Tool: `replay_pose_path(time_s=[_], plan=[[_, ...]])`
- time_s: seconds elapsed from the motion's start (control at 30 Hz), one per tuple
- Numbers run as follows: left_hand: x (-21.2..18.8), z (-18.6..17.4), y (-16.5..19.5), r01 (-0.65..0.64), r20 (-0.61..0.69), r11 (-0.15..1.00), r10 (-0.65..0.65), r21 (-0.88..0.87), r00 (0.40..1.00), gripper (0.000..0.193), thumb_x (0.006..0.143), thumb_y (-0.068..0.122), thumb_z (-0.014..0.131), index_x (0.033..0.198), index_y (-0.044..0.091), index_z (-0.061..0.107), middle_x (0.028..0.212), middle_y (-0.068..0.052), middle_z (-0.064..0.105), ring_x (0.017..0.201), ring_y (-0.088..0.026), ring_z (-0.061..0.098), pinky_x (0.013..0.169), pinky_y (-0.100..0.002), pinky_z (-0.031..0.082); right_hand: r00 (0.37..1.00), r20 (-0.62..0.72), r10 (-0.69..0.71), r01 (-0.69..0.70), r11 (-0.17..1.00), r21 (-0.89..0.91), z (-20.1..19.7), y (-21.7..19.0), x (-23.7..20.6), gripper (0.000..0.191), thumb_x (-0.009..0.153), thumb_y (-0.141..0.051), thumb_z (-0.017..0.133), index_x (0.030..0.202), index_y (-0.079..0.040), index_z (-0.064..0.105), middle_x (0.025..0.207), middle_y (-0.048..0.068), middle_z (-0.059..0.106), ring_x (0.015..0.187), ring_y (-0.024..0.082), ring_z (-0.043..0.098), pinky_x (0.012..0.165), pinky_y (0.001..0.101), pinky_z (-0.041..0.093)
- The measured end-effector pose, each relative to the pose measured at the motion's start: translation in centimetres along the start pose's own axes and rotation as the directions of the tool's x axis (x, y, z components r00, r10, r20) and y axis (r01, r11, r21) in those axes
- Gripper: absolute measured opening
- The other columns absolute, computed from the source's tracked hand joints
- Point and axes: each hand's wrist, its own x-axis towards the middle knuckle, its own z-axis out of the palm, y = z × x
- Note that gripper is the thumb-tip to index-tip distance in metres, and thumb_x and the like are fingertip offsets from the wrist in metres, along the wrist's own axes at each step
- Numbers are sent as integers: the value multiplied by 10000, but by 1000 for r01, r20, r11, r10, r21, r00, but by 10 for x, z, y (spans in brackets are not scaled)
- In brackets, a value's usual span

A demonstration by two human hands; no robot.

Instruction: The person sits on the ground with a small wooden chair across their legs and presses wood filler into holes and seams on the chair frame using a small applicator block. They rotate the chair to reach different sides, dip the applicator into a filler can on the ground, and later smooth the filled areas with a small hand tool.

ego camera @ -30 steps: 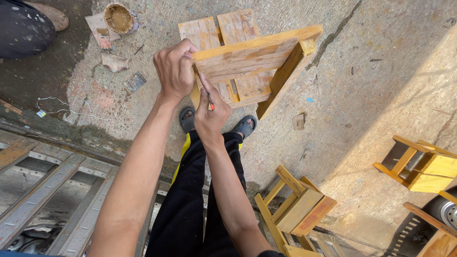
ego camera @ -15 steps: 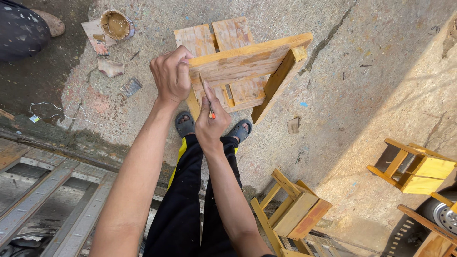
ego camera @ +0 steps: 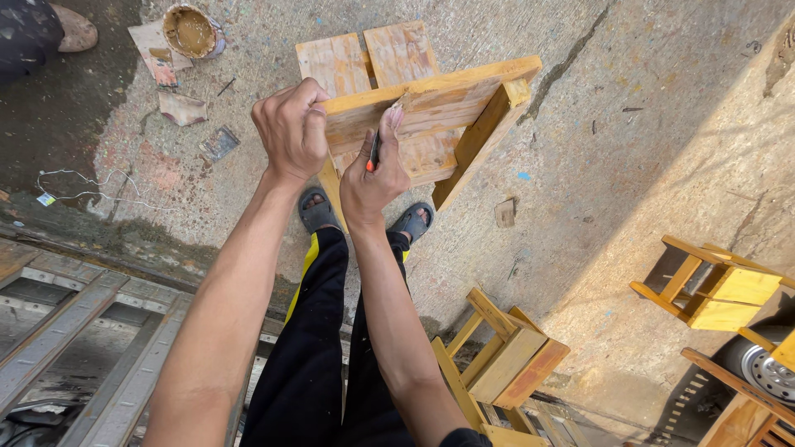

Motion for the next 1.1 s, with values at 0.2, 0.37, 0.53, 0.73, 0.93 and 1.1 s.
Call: replay_pose_path(time_s=[0.2,0.37,0.53,0.73,0.93,1.1], plan=[[-1,-1,0,24,-2,1000,-24,-5,1000,191,877,160,480,826,21,600,685,-173,571,631,-372,599,615,-455,428,982,97,162,-174,975,135,-49,2,4,317,1062,22,572,1372,22,638,1301,165,740,1046,173,761,875,264,569],[-7,1,2,48,-5,999,-48,24,999,178,868,158,487,804,19,578,670,-173,557,626,-376,593,611,-462,420,984,-95,151,-133,976,174,-41,13,42,291,1110,20,552,1394,10,613,1283,142,730,1149,160,724,986,288,578],[-6,2,1,9,-20,1000,-8,16,1000,177,877,172,509,829,26,597,687,-169,584,649,-379,615,619,-462,433,988,135,75,-93,987,129,-29,-17,5,263,1053,-2,609,1305,-22,681,1186,159,767,1062,187,774,913,274,586],[-7,4,0,18,-18,1000,-18,24,1000,155,872,154,503,827,34,590,687,-165,584,643,-371,613,612,-457,434,972,185,143,-179,965,193,-55,-13,-1,251,1053,12,607,1292,14,684,1195,177,753,1104,203,750,956,296,586],[-8,10,1,24,-26,999,-23,38,999,136,860,136,512,821,34,593,659,-159,574,608,-359,598,581,-459,410,985,5,174,-174,985,14,-81,12,70,212,1018,3,646,1213,32,724,1066,163,796,938,165,767,831,293,608],[-16,12,8,41,-21,999,-40,16,999,129,860,120,494,813,36,580,660,-149,574,609,-340,602,580,-446,422,981,188,44,-3,977,-213,-86,-15,96,171,975,-26,693,1125,-18,775,1010,165,787,899,217,798,784,309,629]])
